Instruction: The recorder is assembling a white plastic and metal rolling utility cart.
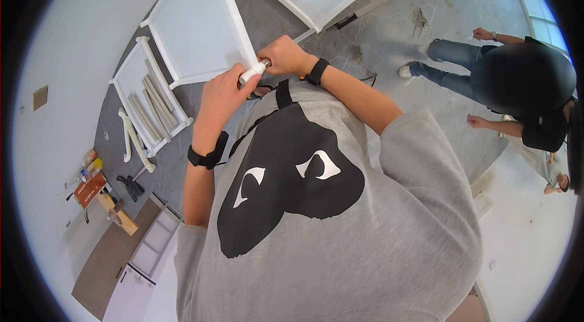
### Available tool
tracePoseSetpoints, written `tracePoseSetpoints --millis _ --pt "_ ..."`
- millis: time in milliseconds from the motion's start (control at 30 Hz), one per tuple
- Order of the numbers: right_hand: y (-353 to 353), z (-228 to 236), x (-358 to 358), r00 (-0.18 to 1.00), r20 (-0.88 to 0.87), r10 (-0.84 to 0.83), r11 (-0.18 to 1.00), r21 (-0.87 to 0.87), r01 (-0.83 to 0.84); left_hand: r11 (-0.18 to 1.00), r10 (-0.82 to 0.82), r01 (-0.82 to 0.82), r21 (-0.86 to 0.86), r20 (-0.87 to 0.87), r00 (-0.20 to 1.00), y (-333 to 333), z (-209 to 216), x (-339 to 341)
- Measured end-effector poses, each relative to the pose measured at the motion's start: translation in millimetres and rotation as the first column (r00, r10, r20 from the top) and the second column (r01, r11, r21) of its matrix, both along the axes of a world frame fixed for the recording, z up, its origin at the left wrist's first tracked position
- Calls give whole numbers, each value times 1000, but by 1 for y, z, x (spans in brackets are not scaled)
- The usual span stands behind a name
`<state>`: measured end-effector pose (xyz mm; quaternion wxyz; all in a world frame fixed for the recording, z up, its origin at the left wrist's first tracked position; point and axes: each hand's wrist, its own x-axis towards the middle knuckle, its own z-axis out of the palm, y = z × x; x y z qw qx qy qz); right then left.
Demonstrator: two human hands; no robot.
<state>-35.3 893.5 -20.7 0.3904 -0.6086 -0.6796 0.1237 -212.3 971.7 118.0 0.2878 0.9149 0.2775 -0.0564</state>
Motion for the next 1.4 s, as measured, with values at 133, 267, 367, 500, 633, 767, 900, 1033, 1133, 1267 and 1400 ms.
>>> tracePoseSetpoints --millis 133,267,367,500,633,767,900,1033,1133,1267,1400 --pt "2 3 -1 1000 -11 18 1000 -23 -18 997 -24 7 78 219 975 0 -5 -8" --pt "1 5 2 1000 -15 19 997 -69 -20 996 -43 22 85 251 967 -1 -3 -5" --pt "5 3 3 1000 4 24 995 -92 -24 1000 13 -14 4 266 964 3 -10 -11" --pt "10 1 -1 999 -4 41 999 -9 -41 979 158 -184 92 237 959 4 -53 -47" --pt "4 -10 3 999 -42 29 999 -40 -31 870 458 -490 54 278 844 0 -108 -79" --pt "3 10 -2 996 -79 39 996 -80 -45 800 599 -596 -72 55 799 -32 -225 -184" --pt "11 18 -5 989 -129 76 994 -72 -86 985 -175 122 -125 -642 746 -140 -393 -350" --pt "0 -2 2 1000 -8 21 993 -114 -22 787 287 -546 -287 -614 736 -193 -300 -273" --pt "-1 11 8 992 -61 108 982 -148 -116 504 725 -789 -351 -324 607 -221 -311 -261" --pt "22 29 20 906 -172 387 887 -198 -417 559 786 -773 -301 -105 609 -141 -256 -194" --pt "46 34 8 835 -439 332 748 -417 -517 877 304 -411 248 375 876 -34 -78 -94"
